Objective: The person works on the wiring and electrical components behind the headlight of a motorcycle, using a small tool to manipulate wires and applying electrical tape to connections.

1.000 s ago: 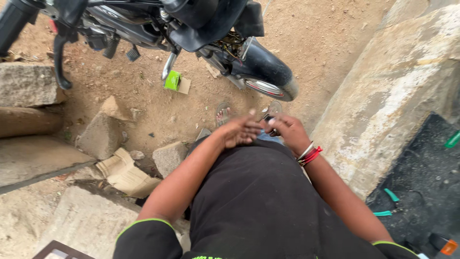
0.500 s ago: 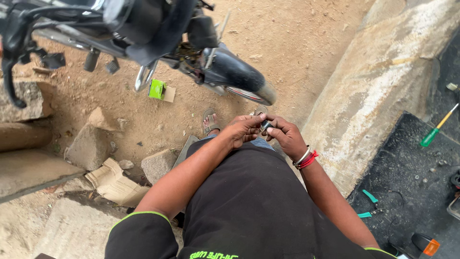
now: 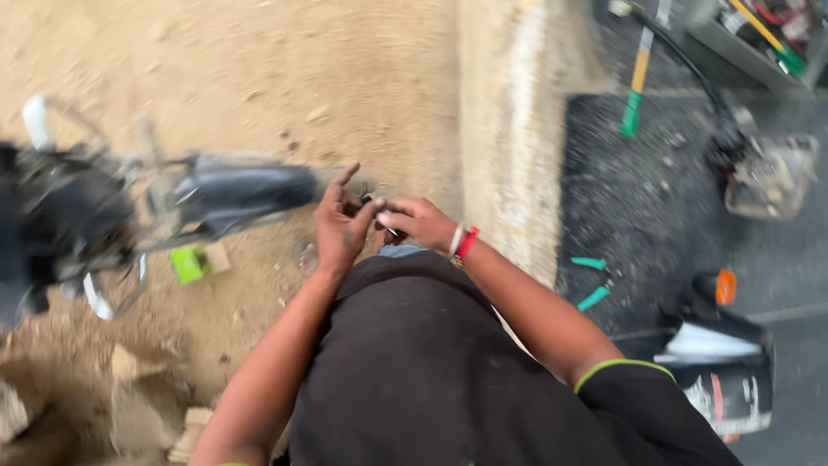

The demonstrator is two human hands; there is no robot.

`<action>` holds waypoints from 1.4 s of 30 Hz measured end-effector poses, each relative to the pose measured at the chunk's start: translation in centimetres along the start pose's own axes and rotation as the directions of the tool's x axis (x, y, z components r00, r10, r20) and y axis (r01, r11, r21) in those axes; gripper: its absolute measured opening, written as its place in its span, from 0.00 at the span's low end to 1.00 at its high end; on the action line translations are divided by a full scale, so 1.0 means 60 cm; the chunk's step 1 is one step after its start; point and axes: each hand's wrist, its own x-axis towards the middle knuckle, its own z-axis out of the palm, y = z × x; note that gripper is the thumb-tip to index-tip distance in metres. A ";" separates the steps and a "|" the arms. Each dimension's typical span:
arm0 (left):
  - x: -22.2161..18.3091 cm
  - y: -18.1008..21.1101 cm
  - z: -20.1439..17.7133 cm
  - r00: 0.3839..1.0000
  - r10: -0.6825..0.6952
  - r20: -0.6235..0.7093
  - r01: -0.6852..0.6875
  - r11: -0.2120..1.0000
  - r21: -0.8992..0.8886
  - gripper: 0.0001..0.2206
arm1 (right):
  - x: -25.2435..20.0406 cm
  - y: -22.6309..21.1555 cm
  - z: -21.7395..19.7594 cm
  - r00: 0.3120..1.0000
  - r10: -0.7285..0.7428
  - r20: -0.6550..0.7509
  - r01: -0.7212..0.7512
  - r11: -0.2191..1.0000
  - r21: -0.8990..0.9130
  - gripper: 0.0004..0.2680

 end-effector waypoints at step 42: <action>-0.160 0.187 -0.475 0.965 -0.178 0.194 -0.016 0.697 0.717 0.52 | 0.224 -0.157 0.427 0.633 0.348 0.692 0.528 0.460 -0.714 0.12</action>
